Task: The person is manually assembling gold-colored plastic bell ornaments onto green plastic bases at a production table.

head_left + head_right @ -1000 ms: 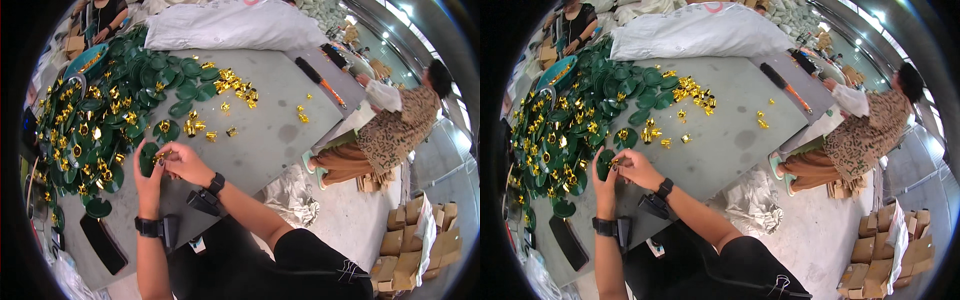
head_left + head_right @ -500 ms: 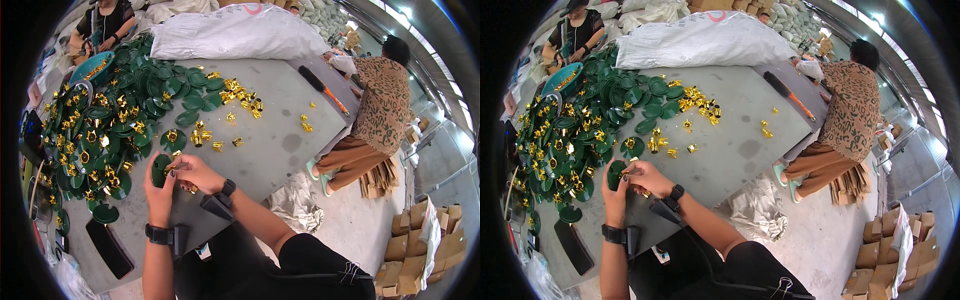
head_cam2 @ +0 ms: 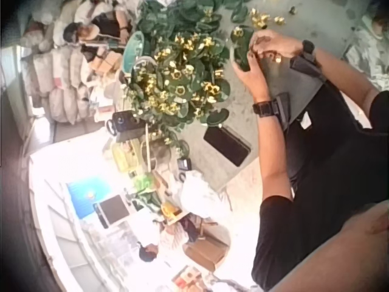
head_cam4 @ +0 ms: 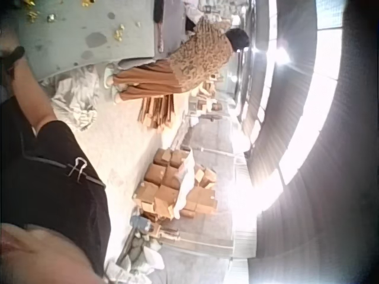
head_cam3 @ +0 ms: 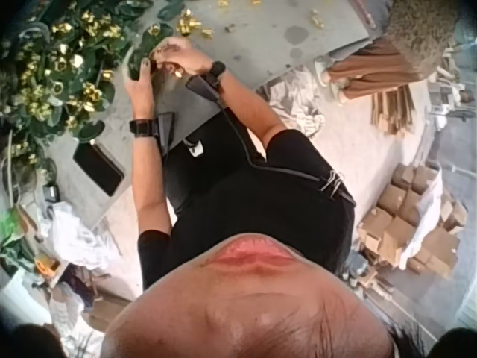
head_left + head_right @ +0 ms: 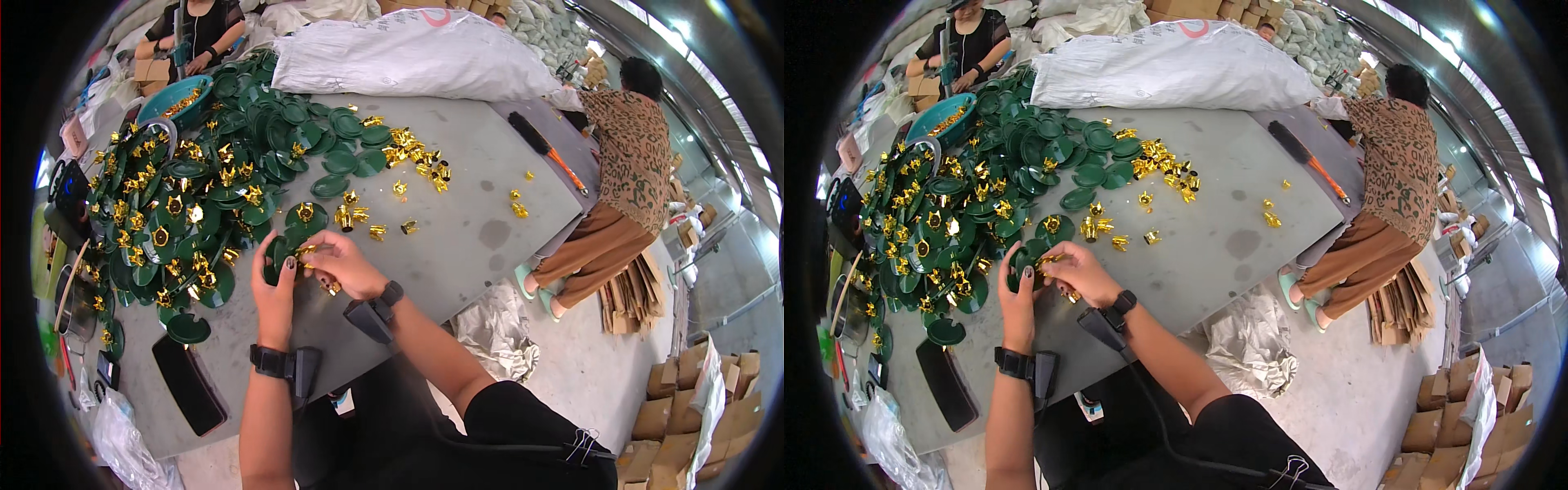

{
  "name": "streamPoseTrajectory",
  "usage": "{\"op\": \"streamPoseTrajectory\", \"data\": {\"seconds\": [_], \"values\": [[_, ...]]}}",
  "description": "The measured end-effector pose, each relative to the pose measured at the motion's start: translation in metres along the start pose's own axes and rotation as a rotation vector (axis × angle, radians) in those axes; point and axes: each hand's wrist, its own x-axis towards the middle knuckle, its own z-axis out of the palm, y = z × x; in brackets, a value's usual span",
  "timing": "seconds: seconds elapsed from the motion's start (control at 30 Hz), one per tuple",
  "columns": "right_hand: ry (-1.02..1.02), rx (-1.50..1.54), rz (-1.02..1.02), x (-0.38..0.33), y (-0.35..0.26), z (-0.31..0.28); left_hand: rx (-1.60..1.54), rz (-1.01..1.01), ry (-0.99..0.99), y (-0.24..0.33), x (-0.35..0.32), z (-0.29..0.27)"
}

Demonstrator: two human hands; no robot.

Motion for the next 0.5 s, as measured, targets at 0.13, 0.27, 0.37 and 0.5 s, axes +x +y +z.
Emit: {"op": "streamPoseTrajectory", "data": {"seconds": [0.13,0.27,0.37,0.5], "values": [[0.133,0.095,-0.046,0.008,0.005,-0.008,-0.174,-0.162,0.109,0.009,0.001,0.001],[0.280,0.132,-0.070,0.014,0.005,0.002,-0.245,-0.205,0.156,0.011,0.001,-0.014],[0.311,0.033,-0.122,0.029,-0.009,0.001,-0.344,-0.194,0.132,0.005,0.004,-0.010],[0.111,-0.088,-0.240,0.082,-0.050,0.045,-0.460,-0.233,0.179,0.002,0.004,-0.016]]}}
